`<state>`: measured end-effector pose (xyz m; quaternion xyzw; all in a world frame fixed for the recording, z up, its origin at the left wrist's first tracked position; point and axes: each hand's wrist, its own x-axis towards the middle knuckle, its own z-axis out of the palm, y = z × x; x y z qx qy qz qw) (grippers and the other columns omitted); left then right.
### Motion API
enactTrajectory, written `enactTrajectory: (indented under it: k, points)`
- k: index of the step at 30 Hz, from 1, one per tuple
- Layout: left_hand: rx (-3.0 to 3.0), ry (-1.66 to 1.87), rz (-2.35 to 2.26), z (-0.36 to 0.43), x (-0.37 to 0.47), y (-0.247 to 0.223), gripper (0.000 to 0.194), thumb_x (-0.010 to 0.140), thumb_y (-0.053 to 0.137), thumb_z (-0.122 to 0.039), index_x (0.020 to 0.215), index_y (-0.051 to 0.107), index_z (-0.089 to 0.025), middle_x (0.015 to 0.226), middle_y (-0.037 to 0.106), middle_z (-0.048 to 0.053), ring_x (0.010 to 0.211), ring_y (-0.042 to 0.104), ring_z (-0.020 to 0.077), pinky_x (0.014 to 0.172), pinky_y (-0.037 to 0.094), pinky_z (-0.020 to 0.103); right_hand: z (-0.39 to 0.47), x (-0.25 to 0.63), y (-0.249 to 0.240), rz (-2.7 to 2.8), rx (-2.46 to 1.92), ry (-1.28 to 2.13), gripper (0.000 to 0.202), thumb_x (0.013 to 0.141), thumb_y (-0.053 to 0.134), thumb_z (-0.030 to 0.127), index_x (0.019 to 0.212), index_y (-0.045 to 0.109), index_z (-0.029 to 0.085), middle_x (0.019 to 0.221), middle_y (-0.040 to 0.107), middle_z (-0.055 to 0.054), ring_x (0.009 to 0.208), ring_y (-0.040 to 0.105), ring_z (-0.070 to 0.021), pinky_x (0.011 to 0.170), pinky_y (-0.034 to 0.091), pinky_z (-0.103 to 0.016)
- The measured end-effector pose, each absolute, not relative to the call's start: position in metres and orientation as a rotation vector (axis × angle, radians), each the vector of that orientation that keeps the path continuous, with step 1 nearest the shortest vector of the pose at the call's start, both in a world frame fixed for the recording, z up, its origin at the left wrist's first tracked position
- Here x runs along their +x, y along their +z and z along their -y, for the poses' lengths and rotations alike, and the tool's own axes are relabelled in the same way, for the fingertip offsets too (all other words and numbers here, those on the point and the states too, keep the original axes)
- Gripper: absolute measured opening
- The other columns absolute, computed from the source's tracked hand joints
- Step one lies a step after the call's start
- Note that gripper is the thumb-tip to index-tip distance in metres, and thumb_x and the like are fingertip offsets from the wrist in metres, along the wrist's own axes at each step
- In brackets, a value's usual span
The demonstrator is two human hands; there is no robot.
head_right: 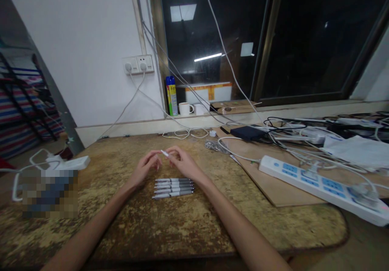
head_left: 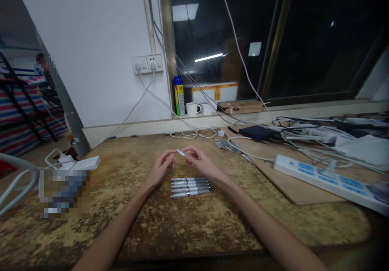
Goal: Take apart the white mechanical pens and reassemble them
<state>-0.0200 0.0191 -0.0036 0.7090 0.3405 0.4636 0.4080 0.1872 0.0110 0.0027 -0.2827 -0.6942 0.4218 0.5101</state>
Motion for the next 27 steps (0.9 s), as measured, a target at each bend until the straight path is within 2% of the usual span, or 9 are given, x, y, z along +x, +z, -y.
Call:
enactTrajectory:
  k: [3,7,10,12,16,21,27]
  points:
    - [1.822,1.141,-0.846,-0.016,-0.019,-0.002,0.036,0.092,0.06,-0.044,0.118,0.063,-0.018,0.088,0.066,0.002,0.077,0.058,0.0152,0.071,0.044,0.025,-0.009,0.187,-0.003,1.845,-0.749,0.892,0.027,0.09,0.062,0.044,0.103,0.065,0.02,0.086,0.068,-0.002,0.074,0.061,-0.0162,0.069,0.045,-0.028]
    - [1.895,1.112,-0.882,-0.015,-0.019,-0.005,0.028,0.09,0.064,-0.042,0.098,0.066,-0.016,0.086,0.066,0.003,0.079,0.059,0.0157,0.072,0.044,0.025,-0.004,0.189,-0.001,1.949,-0.821,0.806,0.028,0.092,0.06,0.044,0.102,0.066,0.018,0.086,0.07,-0.003,0.073,0.062,-0.016,0.067,0.045,-0.026]
    - [1.925,1.095,-0.926,-0.016,-0.022,-0.006,0.029,0.092,0.06,-0.044,0.093,0.065,-0.016,0.08,0.066,0.002,0.078,0.06,0.0162,0.074,0.044,0.026,-0.005,0.199,-0.002,1.979,-0.971,0.744,0.028,0.095,0.052,0.042,0.093,0.066,0.017,0.078,0.068,-0.002,0.066,0.059,-0.0153,0.063,0.041,-0.026]
    - [1.945,1.077,-0.947,-0.016,-0.025,-0.005,0.03,0.092,0.059,-0.045,0.091,0.065,-0.016,0.081,0.067,0.002,0.079,0.061,0.0166,0.076,0.045,0.027,-0.008,0.21,-0.006,1.991,-1.083,0.651,0.033,0.097,0.047,0.04,0.082,0.066,0.017,0.072,0.067,-0.002,0.069,0.059,-0.0163,0.066,0.04,-0.027]
    - [2.013,0.955,-1.002,-0.017,-0.034,-0.003,0.032,0.089,0.061,-0.047,0.09,0.068,-0.016,0.086,0.068,0.004,0.082,0.061,0.0179,0.075,0.045,0.027,-0.012,0.236,-0.02,1.982,-1.162,0.611,0.03,0.094,0.051,0.038,0.081,0.069,0.017,0.074,0.068,-0.003,0.072,0.059,-0.0184,0.068,0.039,-0.028]
    - [2.09,0.714,-1.029,-0.019,-0.044,-0.005,0.034,0.084,0.065,-0.049,0.09,0.072,-0.016,0.078,0.066,0.002,0.071,0.056,0.0161,0.065,0.041,0.025,-0.005,0.246,-0.031,2.044,-1.103,0.719,0.024,0.089,0.056,0.034,0.086,0.073,0.017,0.083,0.074,-0.005,0.078,0.063,-0.0213,0.071,0.043,-0.03]
    - [2.095,0.563,-1.017,-0.02,-0.05,-0.001,0.034,0.082,0.069,-0.044,0.1,0.076,-0.016,0.085,0.07,0.005,0.077,0.06,0.0176,0.07,0.044,0.026,0.0,0.239,-0.031,2.1,-1.15,0.677,0.025,0.089,0.055,0.032,0.089,0.075,0.016,0.088,0.074,-0.007,0.08,0.063,-0.0219,0.073,0.044,-0.031]
